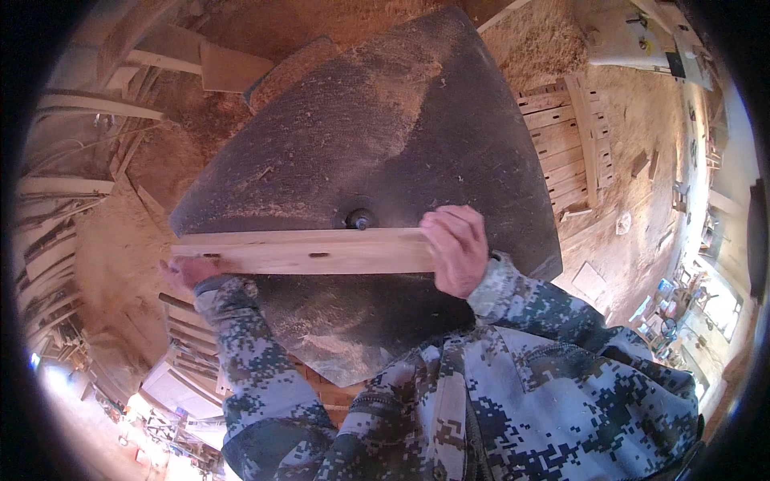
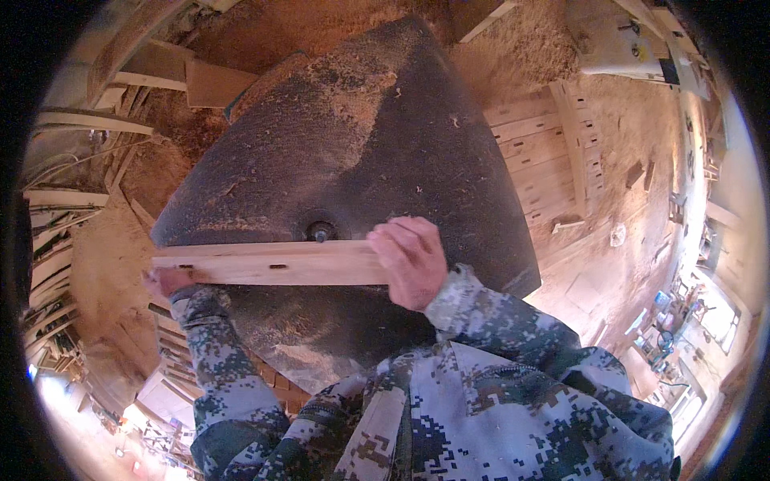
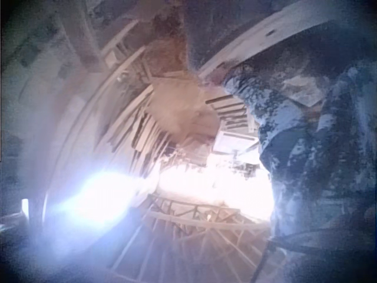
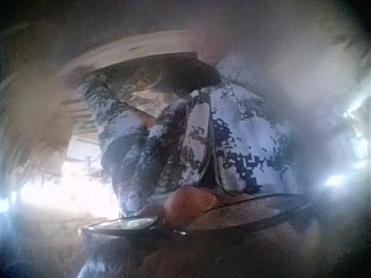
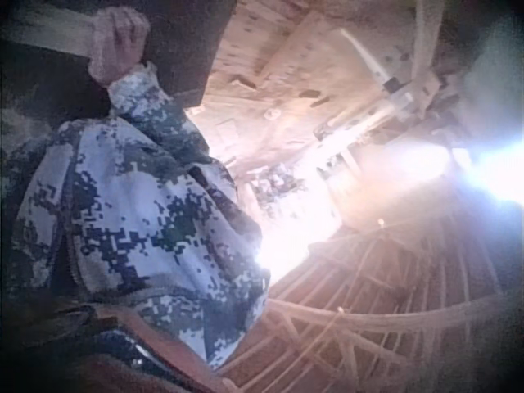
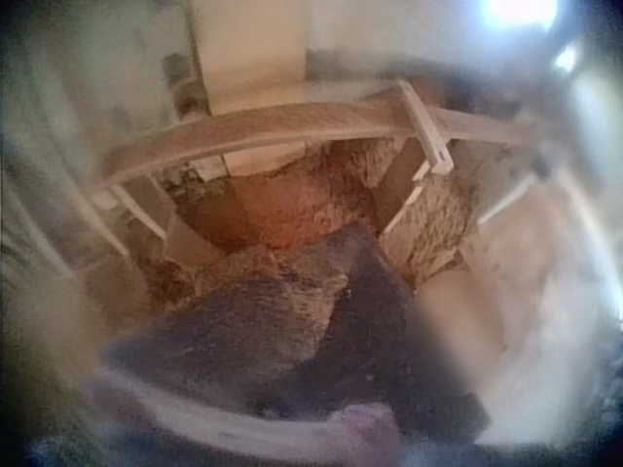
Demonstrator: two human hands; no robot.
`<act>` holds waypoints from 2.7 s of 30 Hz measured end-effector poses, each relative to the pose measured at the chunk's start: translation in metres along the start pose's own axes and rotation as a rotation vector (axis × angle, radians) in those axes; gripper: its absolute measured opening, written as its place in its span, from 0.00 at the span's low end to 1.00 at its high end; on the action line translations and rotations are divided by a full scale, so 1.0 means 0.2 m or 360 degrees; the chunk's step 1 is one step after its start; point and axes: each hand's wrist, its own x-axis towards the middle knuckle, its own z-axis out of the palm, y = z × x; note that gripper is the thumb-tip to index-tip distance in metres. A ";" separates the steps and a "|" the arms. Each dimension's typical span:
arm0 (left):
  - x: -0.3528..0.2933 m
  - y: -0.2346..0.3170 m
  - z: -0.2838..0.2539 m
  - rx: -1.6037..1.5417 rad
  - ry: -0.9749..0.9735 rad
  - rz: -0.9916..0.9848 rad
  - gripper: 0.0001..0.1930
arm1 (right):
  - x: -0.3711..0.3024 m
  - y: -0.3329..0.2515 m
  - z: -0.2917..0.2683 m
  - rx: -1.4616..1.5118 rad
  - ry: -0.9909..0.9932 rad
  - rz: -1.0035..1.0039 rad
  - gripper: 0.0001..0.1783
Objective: The person repeatedly smooths the edges of wooden planks on a stationary spindle sander. They handle each plank by hand, rotating it to sand different sides, then place the finished pieces onto a nearby stack.
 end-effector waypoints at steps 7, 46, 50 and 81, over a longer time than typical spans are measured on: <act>0.84 -0.73 -0.23 0.1911 -0.0938 0.0914 0.26 | 0.28 -0.23 0.43 0.0290 -0.0055 -0.0232 0.37; -1.55 0.47 -0.13 -0.0194 -0.0492 0.0637 0.17 | -1.27 0.04 -0.70 0.0219 -0.0046 0.1192 0.15; -1.50 0.48 -0.13 -0.0279 -0.0491 0.0448 0.19 | -1.17 0.03 -0.70 0.0294 -0.0029 0.1295 0.15; -1.38 0.61 -0.13 -0.0630 -0.0436 -0.0108 0.23 | -0.79 0.30 -0.73 0.0193 -0.0131 0.0989 0.14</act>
